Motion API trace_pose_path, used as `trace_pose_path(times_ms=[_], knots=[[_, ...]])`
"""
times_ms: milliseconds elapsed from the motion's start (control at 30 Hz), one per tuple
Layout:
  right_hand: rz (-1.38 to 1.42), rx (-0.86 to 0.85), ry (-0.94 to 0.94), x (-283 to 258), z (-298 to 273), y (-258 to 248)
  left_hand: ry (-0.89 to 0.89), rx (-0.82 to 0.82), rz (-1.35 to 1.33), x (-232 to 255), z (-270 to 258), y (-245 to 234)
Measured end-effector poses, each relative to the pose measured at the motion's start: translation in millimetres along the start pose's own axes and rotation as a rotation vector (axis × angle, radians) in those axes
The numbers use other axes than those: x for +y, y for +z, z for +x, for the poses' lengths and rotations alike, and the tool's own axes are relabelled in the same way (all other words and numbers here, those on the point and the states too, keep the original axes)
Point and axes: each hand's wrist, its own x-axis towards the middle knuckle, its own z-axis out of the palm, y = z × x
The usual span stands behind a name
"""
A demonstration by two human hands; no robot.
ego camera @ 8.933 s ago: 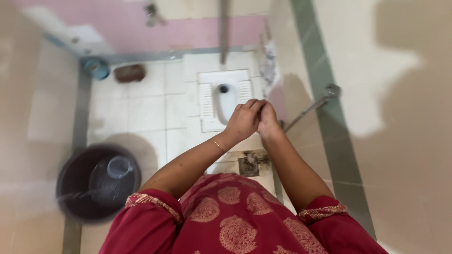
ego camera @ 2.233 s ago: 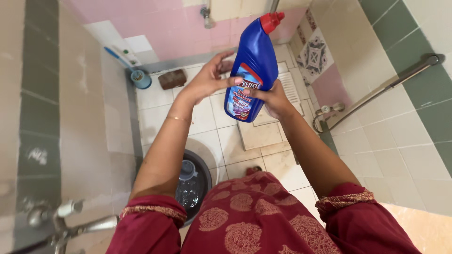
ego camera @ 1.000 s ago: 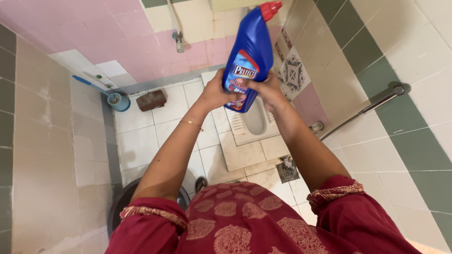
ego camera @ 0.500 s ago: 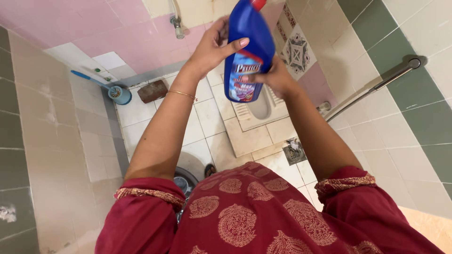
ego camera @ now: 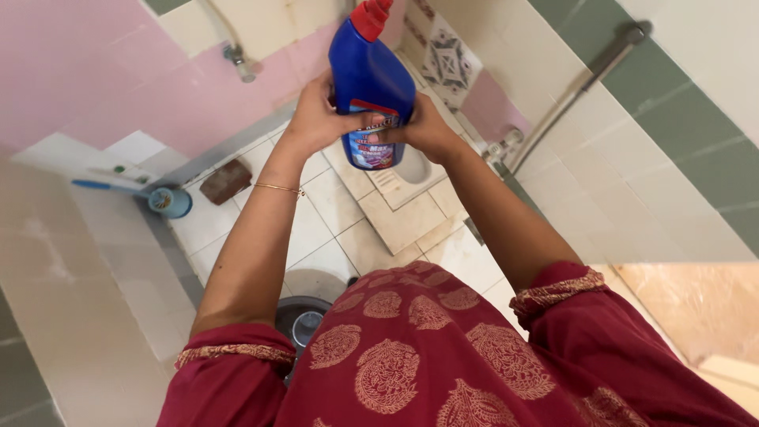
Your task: The person moves a bucket containing cleaning supplies, then uses a handheld shower head to rinse the floor and a squat toilet. They also handle a plastic jug, a sponge, and a bottle of toilet cleaner, placing items on the sink and floor.
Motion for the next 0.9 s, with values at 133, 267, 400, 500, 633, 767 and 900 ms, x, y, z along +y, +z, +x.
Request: trace_pose_path(times_ms=[133,267,400,500,633,767,900], knots=[[-0.098,0.140,0.011,2,-2,1,0.089,0.032,0.164,-4,4,5],[-0.083,0.227,0.000,6,-18,5,0.161,0.007,0.232,-4,4,14],[-0.055,0.359,-0.036,12,-34,18,0.246,-0.040,0.134,-2,-1,26],[-0.081,0.459,-0.011,21,-44,24,0.239,-0.058,0.225,2,-4,37],[-0.088,0.492,0.055,25,-61,23,0.089,0.023,0.458,13,-17,56],[0.070,0.457,0.014,30,-87,7,0.077,0.089,0.492,20,-26,78],[0.304,0.706,0.136,78,-168,-39,0.120,0.136,0.496,21,-34,92]])
